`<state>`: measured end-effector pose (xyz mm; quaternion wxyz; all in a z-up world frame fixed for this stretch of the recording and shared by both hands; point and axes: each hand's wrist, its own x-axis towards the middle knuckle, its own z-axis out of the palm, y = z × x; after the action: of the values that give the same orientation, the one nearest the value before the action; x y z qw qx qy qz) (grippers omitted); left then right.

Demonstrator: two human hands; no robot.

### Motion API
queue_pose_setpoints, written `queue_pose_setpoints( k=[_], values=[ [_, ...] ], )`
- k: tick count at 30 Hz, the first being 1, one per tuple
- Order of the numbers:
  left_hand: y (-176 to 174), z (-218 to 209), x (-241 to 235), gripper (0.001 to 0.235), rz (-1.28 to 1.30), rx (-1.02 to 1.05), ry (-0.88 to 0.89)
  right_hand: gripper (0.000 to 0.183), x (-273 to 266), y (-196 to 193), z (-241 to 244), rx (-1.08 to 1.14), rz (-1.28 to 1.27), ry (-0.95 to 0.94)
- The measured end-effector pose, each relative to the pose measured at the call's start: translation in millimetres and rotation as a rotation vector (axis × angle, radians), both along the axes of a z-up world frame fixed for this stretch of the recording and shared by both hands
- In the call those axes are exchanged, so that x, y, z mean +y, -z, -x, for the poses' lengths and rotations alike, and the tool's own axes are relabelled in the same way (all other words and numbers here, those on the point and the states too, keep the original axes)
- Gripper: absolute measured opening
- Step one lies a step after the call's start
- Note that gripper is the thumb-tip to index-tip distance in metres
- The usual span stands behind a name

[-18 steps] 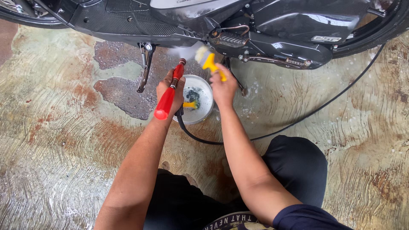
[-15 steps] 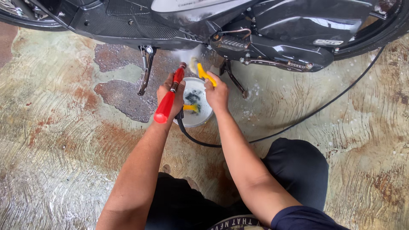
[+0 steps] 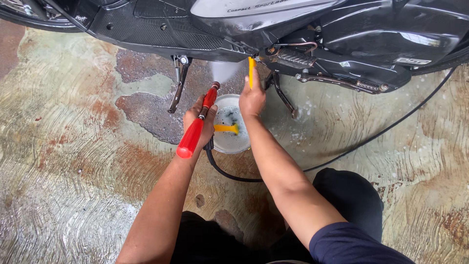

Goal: The person washes a silver Honda motorcycle using a red pressure washer and a yellow brush. They scrub the engine, footrest, and front wheel areas while rinsing with water from a bucket.

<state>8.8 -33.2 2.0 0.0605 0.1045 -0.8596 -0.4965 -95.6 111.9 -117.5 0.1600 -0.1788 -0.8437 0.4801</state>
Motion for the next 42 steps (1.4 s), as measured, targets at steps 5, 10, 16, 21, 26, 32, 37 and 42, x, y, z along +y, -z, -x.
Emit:
queue_pose_setpoints(
  k=[5,10,16,21,26,32,37,42],
  values=[
    [6.4,3.8,-4.9,0.056,0.054,0.000,0.013,0.041,13.4,-3.3,-9.5,0.513,-0.180,-0.272],
    [19.5,5.8,-2.7,0.051,0.064,-0.006,0.007,0.035,38.2,-8.6,-19.5,0.301,-0.118,-0.401],
    [18.2,17.4,8.6,0.052,0.057,0.073,0.010,0.033,32.1,-25.3,-55.9,0.310,-0.118,-0.207],
    [4.9,16.3,19.5,0.051,0.051,0.108,0.045,0.031,37.2,-63.4,-65.5,0.614,-0.248,-0.036],
    [-9.9,6.0,23.0,0.051,0.029,0.085,0.085,0.027,45.6,-87.8,-28.6,0.327,-0.531,-0.147],
    [-18.3,1.5,17.5,0.053,0.021,0.116,0.083,0.028,34.7,-76.9,-18.4,0.392,-0.525,-0.110],
    [-15.6,-14.6,10.3,0.053,0.021,0.186,0.105,0.026,28.2,-65.3,-20.1,0.431,-0.486,-0.070],
    [-30.8,-16.2,0.5,0.055,0.012,0.097,0.110,0.028,13.9,-86.7,-12.4,0.436,-0.506,-0.015]
  ],
)
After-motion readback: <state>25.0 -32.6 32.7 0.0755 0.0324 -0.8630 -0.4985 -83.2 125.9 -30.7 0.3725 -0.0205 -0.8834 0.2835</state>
